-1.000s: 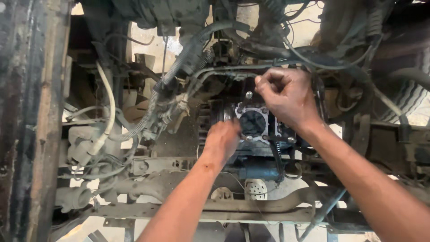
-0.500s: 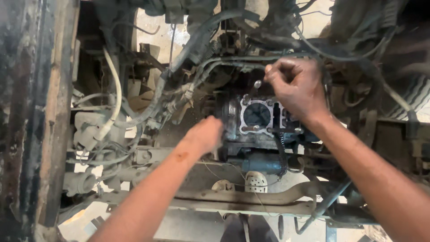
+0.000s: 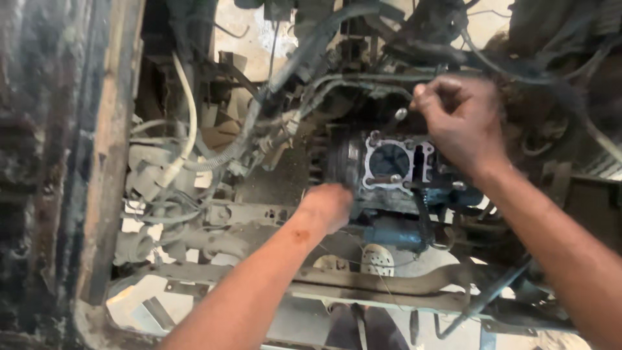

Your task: The person works underneath a vehicle, using a wrench to tighten bolts on an engine component. They manipulate hoses and wires to access the area and continue tightening fasteners on the engine block.

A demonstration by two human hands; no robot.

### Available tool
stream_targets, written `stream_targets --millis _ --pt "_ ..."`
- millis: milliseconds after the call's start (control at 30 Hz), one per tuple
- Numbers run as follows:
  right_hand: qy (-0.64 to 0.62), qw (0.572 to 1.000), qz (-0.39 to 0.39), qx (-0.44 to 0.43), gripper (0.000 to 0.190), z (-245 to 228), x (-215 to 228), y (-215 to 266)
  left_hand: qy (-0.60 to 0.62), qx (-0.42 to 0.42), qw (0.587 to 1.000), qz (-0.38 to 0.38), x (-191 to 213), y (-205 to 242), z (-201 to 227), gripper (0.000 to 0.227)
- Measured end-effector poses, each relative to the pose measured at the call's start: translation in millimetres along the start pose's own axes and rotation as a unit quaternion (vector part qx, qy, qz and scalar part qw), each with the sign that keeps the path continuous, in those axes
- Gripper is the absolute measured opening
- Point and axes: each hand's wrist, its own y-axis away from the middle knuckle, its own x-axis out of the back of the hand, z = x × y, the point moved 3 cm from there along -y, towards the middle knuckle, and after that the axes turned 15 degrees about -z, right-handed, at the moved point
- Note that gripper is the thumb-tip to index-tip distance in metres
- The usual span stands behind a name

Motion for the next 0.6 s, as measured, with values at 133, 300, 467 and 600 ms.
stream_targets --millis 133,300,467,600 --pt "-0.007 1.000 -0.004 0.000 0.021 6 0 1 0.022 0.009 0.996 0.087 0 -4 -4 0.021" --pt "-0.033 0.999 -0.006 0.022 0.022 5 1 -1 0.041 0.024 0.999 0.019 -11 -14 0 0.022" --pt "-0.048 0.999 -0.007 0.010 0.023 6 1 -1 0.000 0.015 0.999 0.041 -15 -11 6 0.018" --pt "-0.021 0.999 0.010 0.026 0.025 3 1 -1 -0.067 -0.034 0.996 0.054 -9 -15 33 0.017"
